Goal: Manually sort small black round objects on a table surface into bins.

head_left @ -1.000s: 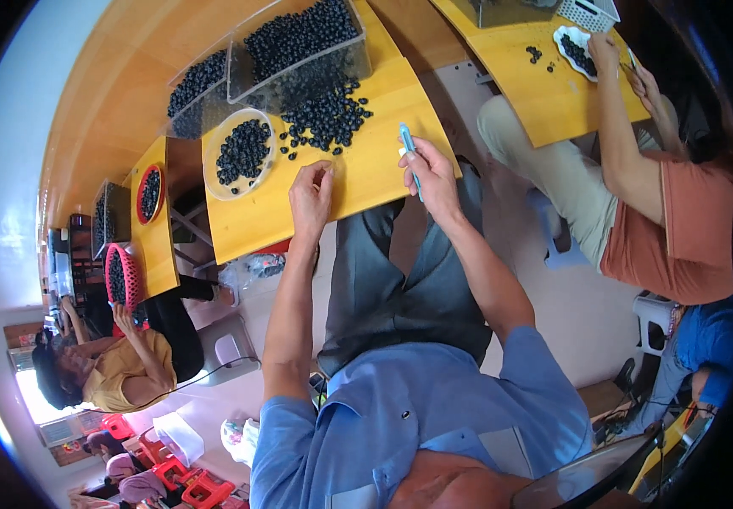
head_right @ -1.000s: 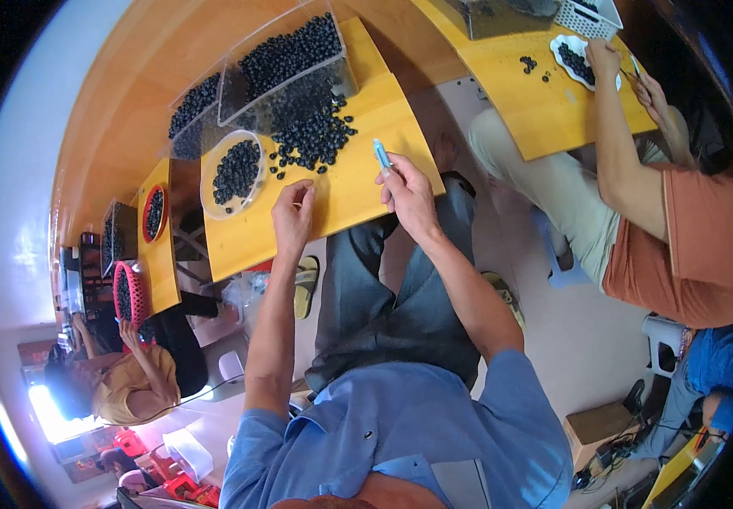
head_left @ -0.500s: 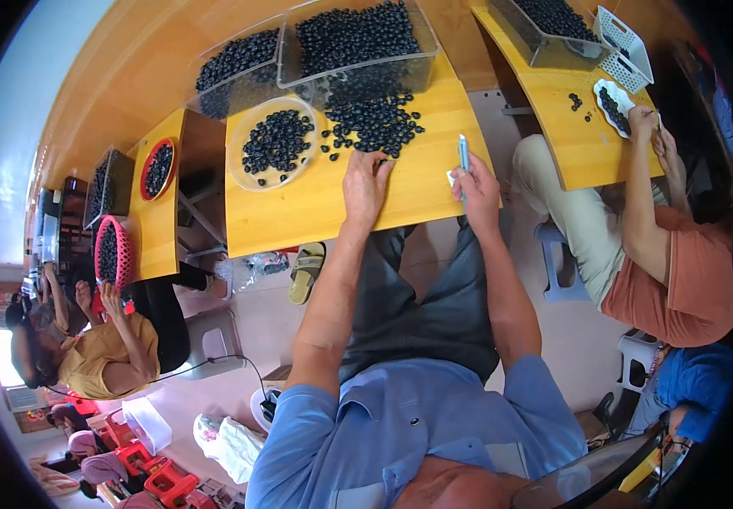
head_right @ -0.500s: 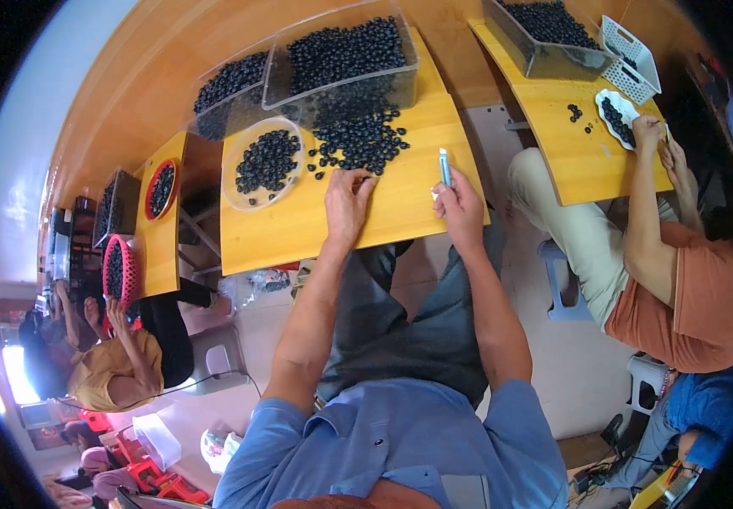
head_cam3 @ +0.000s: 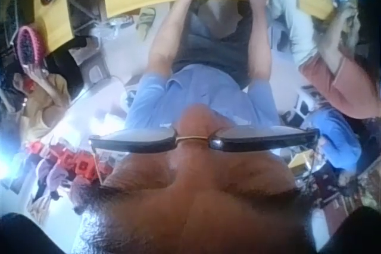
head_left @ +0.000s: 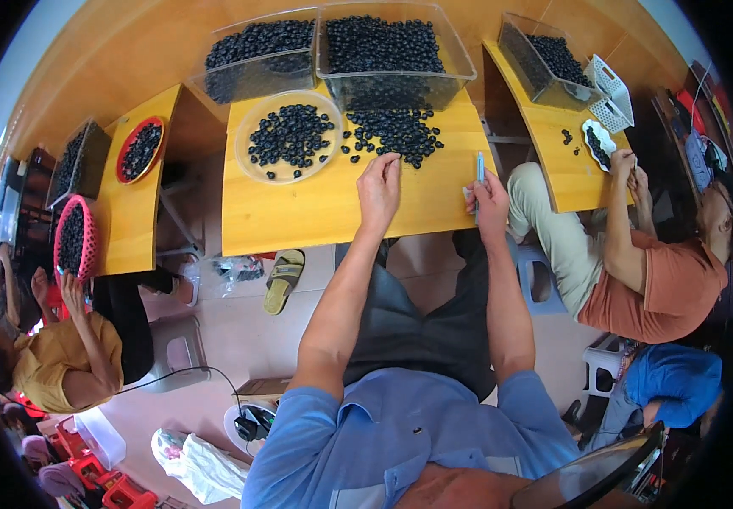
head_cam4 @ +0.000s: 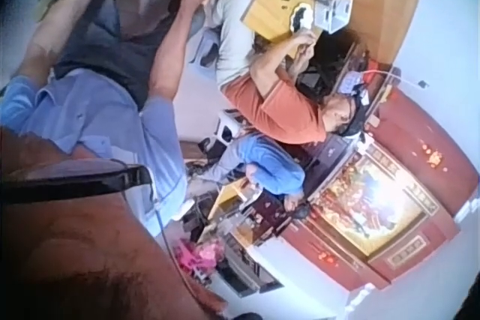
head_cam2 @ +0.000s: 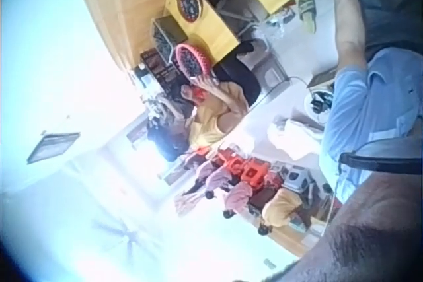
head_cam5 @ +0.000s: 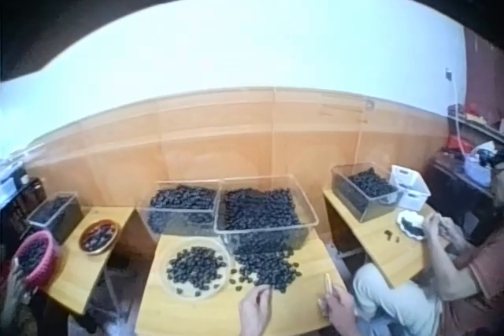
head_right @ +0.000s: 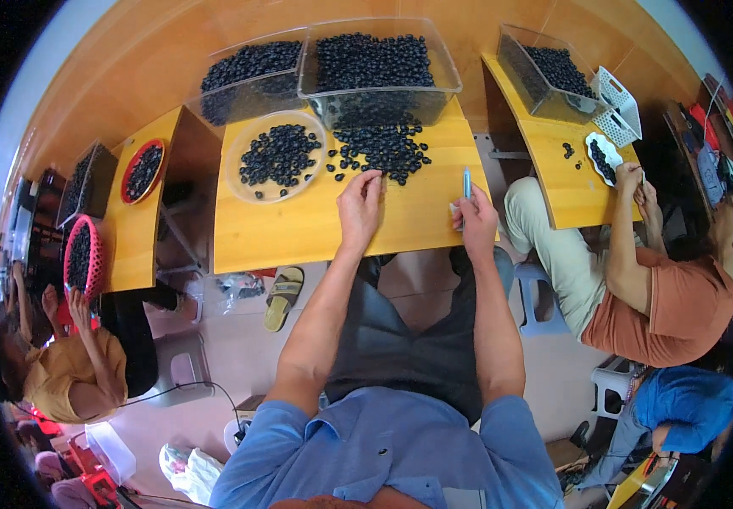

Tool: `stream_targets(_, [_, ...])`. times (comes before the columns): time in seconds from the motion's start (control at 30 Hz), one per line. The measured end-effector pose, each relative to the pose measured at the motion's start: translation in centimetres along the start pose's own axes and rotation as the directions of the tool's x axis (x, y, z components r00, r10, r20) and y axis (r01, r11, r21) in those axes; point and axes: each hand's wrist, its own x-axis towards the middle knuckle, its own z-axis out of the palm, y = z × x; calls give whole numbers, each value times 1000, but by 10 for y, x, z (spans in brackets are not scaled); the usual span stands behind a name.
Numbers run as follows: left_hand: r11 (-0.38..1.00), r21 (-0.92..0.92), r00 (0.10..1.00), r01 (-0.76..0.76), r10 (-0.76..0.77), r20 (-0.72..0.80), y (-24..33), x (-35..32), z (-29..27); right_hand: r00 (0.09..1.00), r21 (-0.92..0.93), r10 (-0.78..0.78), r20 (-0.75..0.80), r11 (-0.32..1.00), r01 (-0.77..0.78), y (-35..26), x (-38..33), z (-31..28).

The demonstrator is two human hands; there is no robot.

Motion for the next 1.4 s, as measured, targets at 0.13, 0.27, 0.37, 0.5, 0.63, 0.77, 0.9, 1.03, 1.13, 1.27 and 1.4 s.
stream_targets(0.13, [996, -54, 996, 71, -74, -47, -4, -2, 2, 999, -64, -28, -18, 998, 26, -1, -2, 1])
stream_targets(0.27, [989, -60, 991, 132, -131, 5, -4, -6, 4, 999, -65, -34, -28, 997, 32, 4, -4, -3])
stream_targets(0.37, [991, -71, 993, 115, -115, 5, -17, -2, 5, 1000, -53, 0, -13, 999, -1, 5, 0, 1])
stream_targets(0.5, [975, -179, 992, 130, -129, 19, -24, 5, 3, 999, -120, -42, 10, 992, 43, 3, 4, 7])
stream_targets(0.63, [974, -139, 984, 177, -172, 47, -9, 6, 1, 996, -108, -91, 0, 990, 90, 7, 8, 5])
stream_targets(0.77, [968, -171, 983, 181, -174, 61, -12, 7, 4, 994, -147, -107, -11, 984, 104, 5, 7, 3])
stream_targets(0.9, [974, -122, 981, 189, -181, 75, -22, 4, 3, 992, -225, -123, -18, 967, 116, 11, 4, 3])
stream_targets(1.03, [978, -55, 975, 200, -193, 110, -22, 5, -5, 993, -250, -117, -20, 962, 108, 9, 0, 6])
stream_targets(1.13, [968, -140, 973, 208, -190, 130, -22, 4, -5, 992, -273, -122, -14, 955, 113, 4, 0, 12])
stream_targets(1.27, [952, -153, 956, 267, -242, 164, -15, 2, -3, 995, -287, -96, -6, 953, 91, 2, -5, 8])
stream_targets(1.4, [906, -278, 942, 318, -267, 205, -6, -1, -2, 995, -294, -100, 28, 950, 104, 3, -7, 5])
